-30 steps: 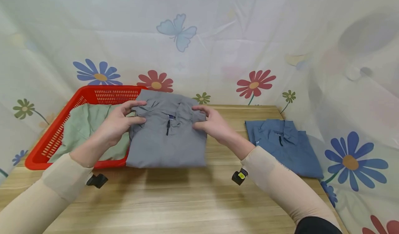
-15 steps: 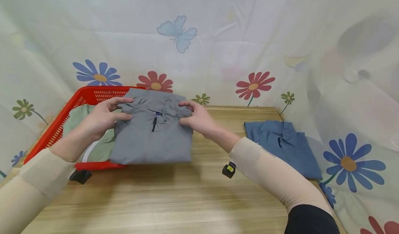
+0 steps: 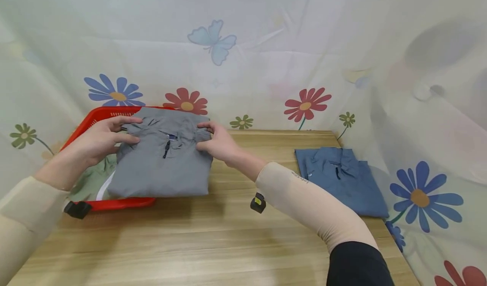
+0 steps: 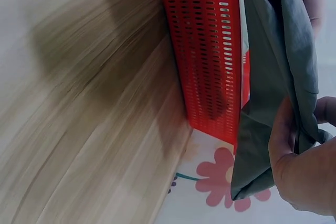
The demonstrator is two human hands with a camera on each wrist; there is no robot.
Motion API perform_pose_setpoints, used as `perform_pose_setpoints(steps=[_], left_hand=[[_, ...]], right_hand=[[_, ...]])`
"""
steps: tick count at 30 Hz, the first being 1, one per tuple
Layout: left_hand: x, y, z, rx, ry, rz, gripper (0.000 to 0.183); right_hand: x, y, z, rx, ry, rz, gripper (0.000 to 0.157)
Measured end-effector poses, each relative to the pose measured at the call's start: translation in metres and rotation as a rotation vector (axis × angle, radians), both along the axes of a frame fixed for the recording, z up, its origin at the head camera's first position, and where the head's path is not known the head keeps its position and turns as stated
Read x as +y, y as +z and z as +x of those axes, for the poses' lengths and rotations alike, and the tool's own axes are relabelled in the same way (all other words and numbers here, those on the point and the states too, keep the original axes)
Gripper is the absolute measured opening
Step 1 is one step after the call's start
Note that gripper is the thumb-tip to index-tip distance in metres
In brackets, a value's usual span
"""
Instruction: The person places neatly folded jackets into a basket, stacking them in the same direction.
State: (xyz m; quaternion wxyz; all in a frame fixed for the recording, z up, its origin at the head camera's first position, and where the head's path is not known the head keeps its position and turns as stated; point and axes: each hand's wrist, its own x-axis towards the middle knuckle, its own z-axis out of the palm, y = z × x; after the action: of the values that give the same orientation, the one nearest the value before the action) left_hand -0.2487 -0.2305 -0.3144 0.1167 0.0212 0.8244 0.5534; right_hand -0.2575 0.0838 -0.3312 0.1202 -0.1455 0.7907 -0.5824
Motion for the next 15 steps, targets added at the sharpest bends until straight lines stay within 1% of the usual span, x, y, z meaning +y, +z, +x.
perform_pose_setpoints(steps=[2, 6, 9, 11, 14, 15], left_hand=[[-0.007, -0.002, -0.003, -0.010, 0.000, -0.005, 0.066], [-0.022, -0.005, -0.008, -0.026, -0.027, -0.025, 0.067], [-0.033, -0.004, -0.008, -0.025, -0.055, -0.053, 0.067], [-0.039, -0.002, -0.009, -0.024, -0.060, -0.066, 0.068], [-0.048, 0.000, -0.010, -0.030, -0.070, -0.059, 0.069], [-0.051, 0.000, -0.010, -0.032, -0.065, -0.058, 0.069]], right_hand=[[-0.007, -0.001, -0.002, 0.007, 0.008, -0.012, 0.059], [-0.017, -0.004, -0.004, 0.016, 0.018, -0.022, 0.057], [-0.025, -0.006, -0.004, 0.030, 0.024, -0.030, 0.057], [-0.031, -0.007, -0.004, 0.038, 0.028, -0.036, 0.057], [-0.039, -0.006, -0.004, 0.049, 0.029, -0.038, 0.058], [-0.041, -0.006, -0.005, 0.053, 0.027, -0.036, 0.058]])
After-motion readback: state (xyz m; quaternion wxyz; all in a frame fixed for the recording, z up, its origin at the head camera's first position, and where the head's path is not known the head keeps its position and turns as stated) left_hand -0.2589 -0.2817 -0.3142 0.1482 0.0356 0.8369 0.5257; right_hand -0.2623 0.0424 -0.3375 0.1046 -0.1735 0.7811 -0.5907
